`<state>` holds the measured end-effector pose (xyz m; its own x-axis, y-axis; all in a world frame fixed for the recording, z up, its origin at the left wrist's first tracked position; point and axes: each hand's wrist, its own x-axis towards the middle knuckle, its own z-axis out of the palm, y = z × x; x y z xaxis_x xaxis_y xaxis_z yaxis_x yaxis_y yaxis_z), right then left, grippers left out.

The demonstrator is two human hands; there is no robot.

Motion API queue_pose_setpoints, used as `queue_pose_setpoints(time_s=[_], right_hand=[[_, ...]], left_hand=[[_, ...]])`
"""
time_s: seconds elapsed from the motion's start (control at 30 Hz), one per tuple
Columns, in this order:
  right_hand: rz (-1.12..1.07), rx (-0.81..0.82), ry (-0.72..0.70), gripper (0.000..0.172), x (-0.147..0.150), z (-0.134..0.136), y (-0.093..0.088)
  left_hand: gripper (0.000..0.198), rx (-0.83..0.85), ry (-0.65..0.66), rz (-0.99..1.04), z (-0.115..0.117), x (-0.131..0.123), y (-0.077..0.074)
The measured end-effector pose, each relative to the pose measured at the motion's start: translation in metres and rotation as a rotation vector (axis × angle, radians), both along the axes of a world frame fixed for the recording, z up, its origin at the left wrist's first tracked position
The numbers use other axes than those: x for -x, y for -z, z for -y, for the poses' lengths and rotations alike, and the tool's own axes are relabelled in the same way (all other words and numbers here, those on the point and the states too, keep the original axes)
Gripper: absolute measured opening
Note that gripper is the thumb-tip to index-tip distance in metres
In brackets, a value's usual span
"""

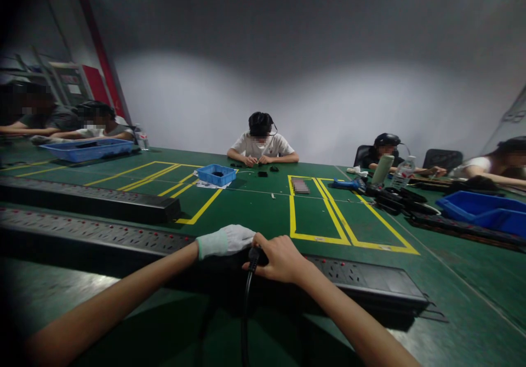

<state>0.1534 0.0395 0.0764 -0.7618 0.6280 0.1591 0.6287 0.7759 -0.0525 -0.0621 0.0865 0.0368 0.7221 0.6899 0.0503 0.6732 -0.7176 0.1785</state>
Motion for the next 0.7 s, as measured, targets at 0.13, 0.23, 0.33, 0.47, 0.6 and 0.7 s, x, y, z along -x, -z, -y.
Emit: queue_pose_setpoints(time_s=[0.13,0.23,0.33,0.47,0.6,0.7], right_hand=[[-0.006,0.017,0.003,0.040,-0.0002,0.0001,-0.0005],[-0.007,0.026,0.008,0.041,0.0000,-0.0005,0.0003],[-0.006,0.032,0.012,0.042,0.0000,-0.0013,0.0012],[-0.007,0.033,0.014,0.041,0.0000,-0.0017,0.0015],[-0.004,0.030,0.018,0.042,0.0001,-0.0014,0.0017],[-0.001,0.028,0.020,0.043,0.0000,-0.0009,0.0020]], left_hand=[[0.024,-0.008,-0.005,0.006,0.0007,-0.0004,-0.0005],[0.024,-0.004,-0.006,0.010,0.0009,-0.0009,-0.0012],[0.024,0.005,-0.003,0.016,0.0015,-0.0015,-0.0024],[0.024,0.017,0.002,0.027,0.0022,-0.0018,-0.0037],[0.024,0.024,0.007,0.039,0.0023,-0.0012,-0.0037],[0.024,0.027,0.003,0.047,0.0024,-0.0014,-0.0033]])
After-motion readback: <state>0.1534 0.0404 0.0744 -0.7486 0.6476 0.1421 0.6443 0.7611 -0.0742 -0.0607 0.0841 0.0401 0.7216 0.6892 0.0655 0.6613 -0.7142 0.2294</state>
